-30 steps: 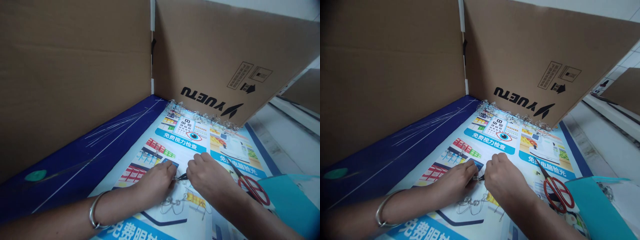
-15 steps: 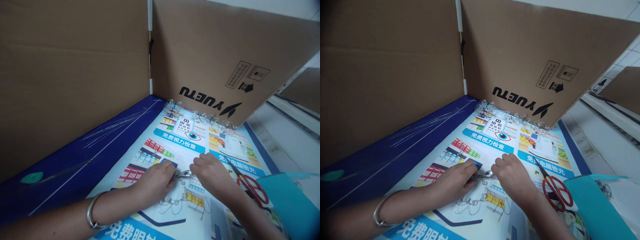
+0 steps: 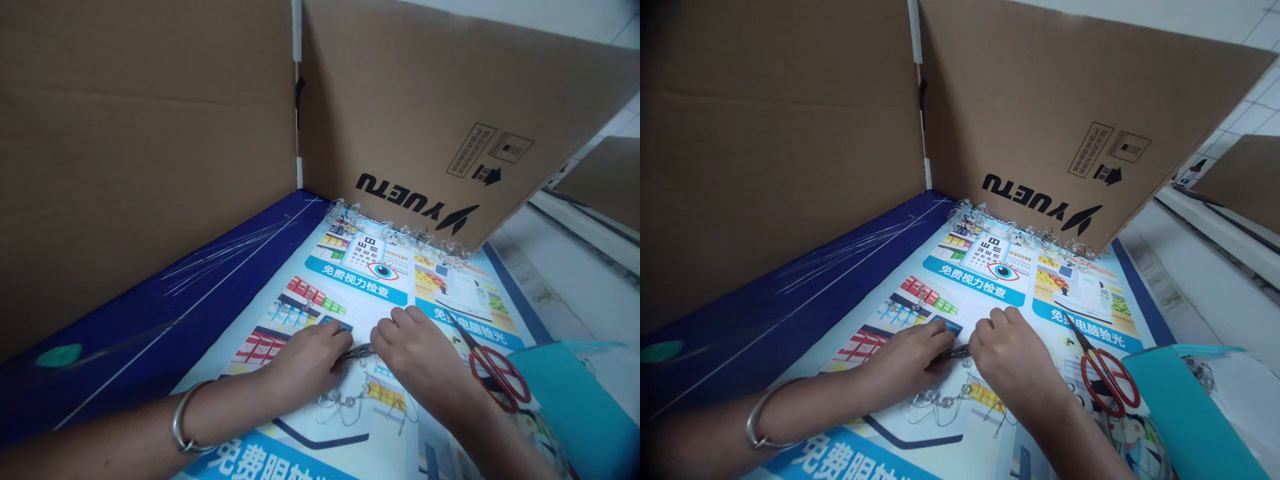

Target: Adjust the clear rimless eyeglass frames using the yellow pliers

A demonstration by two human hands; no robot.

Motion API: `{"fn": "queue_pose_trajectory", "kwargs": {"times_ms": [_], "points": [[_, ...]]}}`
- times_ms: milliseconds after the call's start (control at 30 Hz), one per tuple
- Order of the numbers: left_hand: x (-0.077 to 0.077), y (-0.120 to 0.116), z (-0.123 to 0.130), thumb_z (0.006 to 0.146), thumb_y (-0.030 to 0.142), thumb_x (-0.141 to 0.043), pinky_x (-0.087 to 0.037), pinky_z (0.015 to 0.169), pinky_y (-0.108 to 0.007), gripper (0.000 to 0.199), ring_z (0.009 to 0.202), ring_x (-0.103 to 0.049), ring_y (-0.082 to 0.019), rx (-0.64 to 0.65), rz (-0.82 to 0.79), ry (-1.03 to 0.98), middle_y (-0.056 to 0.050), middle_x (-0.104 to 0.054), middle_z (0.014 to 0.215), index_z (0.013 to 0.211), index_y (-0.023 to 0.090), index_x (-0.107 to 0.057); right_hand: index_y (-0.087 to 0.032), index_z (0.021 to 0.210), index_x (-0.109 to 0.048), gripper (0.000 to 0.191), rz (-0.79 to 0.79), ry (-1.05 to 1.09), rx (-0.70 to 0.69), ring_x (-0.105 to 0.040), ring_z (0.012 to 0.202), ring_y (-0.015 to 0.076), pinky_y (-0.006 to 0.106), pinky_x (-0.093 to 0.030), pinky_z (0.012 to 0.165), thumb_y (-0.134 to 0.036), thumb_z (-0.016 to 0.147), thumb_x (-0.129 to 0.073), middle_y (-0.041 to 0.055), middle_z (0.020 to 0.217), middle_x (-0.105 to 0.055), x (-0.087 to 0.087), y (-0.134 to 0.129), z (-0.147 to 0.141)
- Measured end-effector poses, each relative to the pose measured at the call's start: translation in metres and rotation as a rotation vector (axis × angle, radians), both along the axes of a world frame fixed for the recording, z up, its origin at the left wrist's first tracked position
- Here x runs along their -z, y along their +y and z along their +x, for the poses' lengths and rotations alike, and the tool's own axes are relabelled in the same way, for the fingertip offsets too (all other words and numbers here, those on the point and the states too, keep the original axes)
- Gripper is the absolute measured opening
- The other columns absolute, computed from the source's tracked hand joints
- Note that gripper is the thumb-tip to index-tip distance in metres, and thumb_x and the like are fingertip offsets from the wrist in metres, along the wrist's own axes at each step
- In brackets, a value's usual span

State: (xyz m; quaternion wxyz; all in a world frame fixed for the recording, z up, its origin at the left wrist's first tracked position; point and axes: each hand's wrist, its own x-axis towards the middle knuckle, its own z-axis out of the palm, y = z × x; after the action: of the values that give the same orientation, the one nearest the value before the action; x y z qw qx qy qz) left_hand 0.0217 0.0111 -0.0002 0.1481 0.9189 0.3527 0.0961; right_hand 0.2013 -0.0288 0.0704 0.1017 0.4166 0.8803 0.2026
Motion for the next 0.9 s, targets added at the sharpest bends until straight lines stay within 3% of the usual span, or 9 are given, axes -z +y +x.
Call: {"fn": "queue_pose_trajectory", "kwargs": {"times_ms": [500, 900], "points": [[-0.001, 0.001, -0.001, 0.075, 0.015, -0.049, -0.038, 0.057, -0.027, 0.006, 0.069, -0.053, -0.018, 0.033, 0.039, 0.011, -0.003, -0.053, 0.08, 0.078, 0.019, -0.053, -0.02, 0.075, -0.052, 0.01, -0.075, 0.053, 0.062, -0.043, 0.072, 0.02, 0.033, -0.024, 0.063, -0.011, 0.078, -0.056, 0.0019, 0.073, -0.054, 0.003, 0.003, 0.004], [0.003, 0.0, -0.001, 0.078, 0.014, -0.045, -0.04, 0.062, -0.028, 0.008, 0.074, -0.053, -0.019, 0.035, 0.002, -0.004, -0.004, -0.054, 0.084, 0.081, 0.018, -0.051, -0.018, 0.073, -0.053, 0.01, -0.082, 0.083, 0.073, -0.043, 0.071, 0.0185, 0.032, -0.023, 0.063, -0.01, 0.079, -0.055, 0.0024, 0.072, -0.054, 0.007, 0.003, 0.006]]}}
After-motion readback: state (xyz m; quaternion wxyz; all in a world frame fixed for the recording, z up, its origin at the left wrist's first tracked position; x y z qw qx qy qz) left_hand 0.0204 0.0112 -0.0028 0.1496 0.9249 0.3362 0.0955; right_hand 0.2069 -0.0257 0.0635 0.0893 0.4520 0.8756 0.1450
